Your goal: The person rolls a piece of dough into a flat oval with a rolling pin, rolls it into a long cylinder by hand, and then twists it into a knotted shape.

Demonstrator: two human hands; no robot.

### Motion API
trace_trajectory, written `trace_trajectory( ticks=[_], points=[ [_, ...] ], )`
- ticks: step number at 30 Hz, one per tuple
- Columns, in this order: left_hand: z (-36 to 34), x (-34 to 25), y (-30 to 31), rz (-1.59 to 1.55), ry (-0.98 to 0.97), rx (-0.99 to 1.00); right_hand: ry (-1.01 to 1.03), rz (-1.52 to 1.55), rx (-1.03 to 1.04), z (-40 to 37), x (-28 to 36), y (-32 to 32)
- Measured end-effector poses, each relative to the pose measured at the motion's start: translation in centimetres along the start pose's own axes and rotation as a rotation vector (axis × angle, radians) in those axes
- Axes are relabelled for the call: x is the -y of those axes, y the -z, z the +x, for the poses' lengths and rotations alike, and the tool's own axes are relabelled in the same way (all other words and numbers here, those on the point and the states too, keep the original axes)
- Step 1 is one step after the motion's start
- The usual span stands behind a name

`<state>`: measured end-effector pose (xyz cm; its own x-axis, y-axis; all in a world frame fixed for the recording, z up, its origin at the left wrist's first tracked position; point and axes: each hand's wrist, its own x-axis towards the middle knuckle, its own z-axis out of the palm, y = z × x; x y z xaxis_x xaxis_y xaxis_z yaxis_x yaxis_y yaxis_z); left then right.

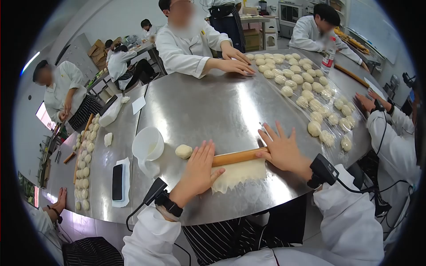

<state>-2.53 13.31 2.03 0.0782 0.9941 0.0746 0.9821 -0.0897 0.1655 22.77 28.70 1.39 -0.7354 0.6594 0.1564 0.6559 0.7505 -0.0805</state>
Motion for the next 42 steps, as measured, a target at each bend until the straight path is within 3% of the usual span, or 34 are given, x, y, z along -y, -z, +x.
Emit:
trace_trajectory(
  ticks=[3,9,11,13,16,19,21,24,27,30,33,34,37,41,42],
  points=[
    [2.9,1.7,0.2,0.021,0.020,-0.015,0.025,-0.004,0.006,3.4,-0.9,-0.2],
    [6.9,5.4,-1.3,0.197,0.043,-0.186,0.064,-0.131,-0.279,10.8,-2.6,-3.4],
    [8.6,6.0,-0.3,0.275,0.094,-0.327,0.047,-0.321,-0.184,13.1,-2.2,-2.6],
    [8.1,5.8,0.8,0.193,0.081,-0.321,0.028,-0.308,-0.009,14.7,-1.3,-1.9],
    [6.7,6.1,1.7,0.008,0.110,-0.208,0.368,0.305,0.274,14.0,-2.1,-0.7],
    [4.0,6.5,1.4,-0.060,0.107,-0.195,0.573,0.300,0.194,10.9,-2.7,-0.3],
    [3.2,6.9,1.3,0.026,0.088,-0.255,0.507,0.249,0.153,9.9,-3.3,-0.8],
    [3.1,6.6,1.5,0.269,-0.016,-0.543,0.339,0.226,0.084,7.6,-5.4,-0.8],
    [2.9,5.7,1.4,-0.126,-0.035,-0.434,0.117,0.292,0.114,3.8,-6.9,2.4],
    [3.5,4.8,-0.7,-0.512,-0.052,-0.119,0.110,0.255,-0.039,1.2,-10.0,0.0],
    [3.7,3.3,-1.6,-0.544,-0.026,0.071,0.095,0.146,-0.112,-0.5,-9.6,0.1],
    [3.5,3.5,-1.8,-0.561,-0.051,0.073,0.056,0.100,-0.060,-0.5,-9.6,0.2],
    [3.5,3.5,-2.3,-0.608,-0.120,0.102,0.012,-0.252,-0.209,-0.8,-6.3,1.6],
    [3.4,3.9,-2.5,-0.536,-0.206,0.077,0.494,0.179,0.017,2.7,-0.1,-1.3],
    [3.4,3.6,-2.8,-0.501,-0.255,0.057,0.504,0.208,0.049,3.1,0.5,-2.3]
  ],
)
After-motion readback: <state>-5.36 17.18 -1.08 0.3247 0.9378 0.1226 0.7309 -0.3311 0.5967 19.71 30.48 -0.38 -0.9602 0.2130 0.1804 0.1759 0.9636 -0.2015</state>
